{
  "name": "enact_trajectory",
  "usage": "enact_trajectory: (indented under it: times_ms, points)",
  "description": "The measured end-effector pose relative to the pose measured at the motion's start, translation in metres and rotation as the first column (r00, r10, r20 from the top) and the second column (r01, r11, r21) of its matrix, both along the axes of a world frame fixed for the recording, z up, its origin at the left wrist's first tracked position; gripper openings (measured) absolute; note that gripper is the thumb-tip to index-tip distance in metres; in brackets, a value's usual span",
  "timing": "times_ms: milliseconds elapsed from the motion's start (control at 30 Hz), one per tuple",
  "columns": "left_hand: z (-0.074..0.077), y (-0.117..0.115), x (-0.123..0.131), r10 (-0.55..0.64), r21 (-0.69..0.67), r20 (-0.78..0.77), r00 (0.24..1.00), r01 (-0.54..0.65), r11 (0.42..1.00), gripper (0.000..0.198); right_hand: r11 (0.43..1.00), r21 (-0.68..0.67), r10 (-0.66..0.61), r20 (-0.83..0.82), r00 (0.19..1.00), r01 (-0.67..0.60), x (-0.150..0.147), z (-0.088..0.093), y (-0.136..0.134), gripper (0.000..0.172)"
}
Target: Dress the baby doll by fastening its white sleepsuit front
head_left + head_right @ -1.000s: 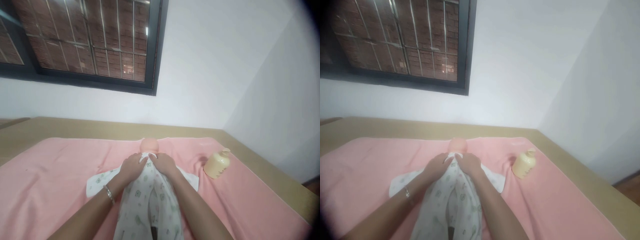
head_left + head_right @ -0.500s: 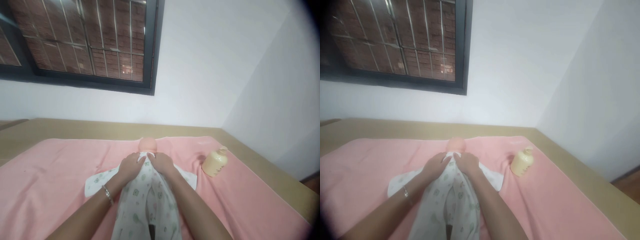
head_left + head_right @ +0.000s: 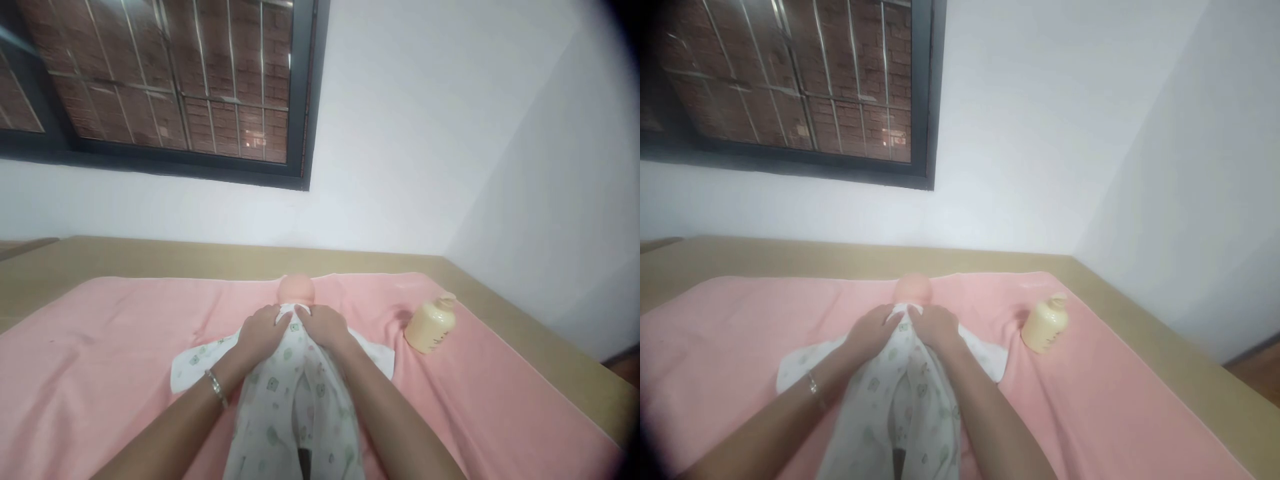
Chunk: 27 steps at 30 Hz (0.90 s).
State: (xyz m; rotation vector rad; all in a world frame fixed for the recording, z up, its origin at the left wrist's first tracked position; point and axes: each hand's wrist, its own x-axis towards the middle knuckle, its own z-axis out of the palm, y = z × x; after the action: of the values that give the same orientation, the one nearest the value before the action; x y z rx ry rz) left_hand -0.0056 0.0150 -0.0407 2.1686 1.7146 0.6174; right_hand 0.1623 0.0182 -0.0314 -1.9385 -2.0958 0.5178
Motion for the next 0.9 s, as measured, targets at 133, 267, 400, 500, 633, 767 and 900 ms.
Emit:
enact_trajectory:
  times_ms: [133, 267, 400, 500, 633, 767, 900]
  points:
    - [0.001, 0.000, 0.000, -0.005, -0.005, 0.002, 1.000, 0.005, 1.000, 0.049, 1.000, -0.005, 0.004, -0.001, 1.000, -0.004, 0.000, 0.001, 0.000, 0.074]
    - [0.003, -0.003, 0.002, 0.015, -0.001, -0.010, 1.000, -0.015, 1.000, 0.047, 1.000, -0.023, 0.000, -0.046, 0.999, -0.001, 0.002, 0.000, 0.000, 0.073]
    - [0.006, -0.009, 0.007, 0.061, 0.096, -0.136, 0.989, -0.048, 0.994, 0.044, 0.999, -0.052, -0.018, -0.090, 0.996, 0.013, 0.002, 0.003, -0.002, 0.071]
    - [0.007, -0.012, 0.012, 0.073, 0.170, -0.238, 0.969, -0.032, 0.985, 0.042, 0.996, -0.056, -0.070, -0.031, 0.997, 0.068, -0.002, 0.010, -0.008, 0.070]
    - [0.006, -0.010, 0.012, 0.083, 0.173, -0.283, 0.955, -0.035, 0.984, 0.039, 1.000, 0.013, -0.028, 0.068, 0.997, 0.027, -0.010, 0.021, -0.024, 0.064]
    - [0.003, -0.005, 0.005, 0.042, 0.107, -0.206, 0.978, -0.020, 0.994, 0.037, 0.994, 0.063, 0.081, 0.056, 0.995, -0.084, -0.015, 0.028, -0.036, 0.060]
    - [0.002, -0.008, 0.007, 0.034, 0.150, -0.281, 0.959, 0.009, 0.989, 0.040, 0.999, 0.007, 0.047, -0.007, 0.999, -0.047, -0.009, 0.026, -0.027, 0.065]
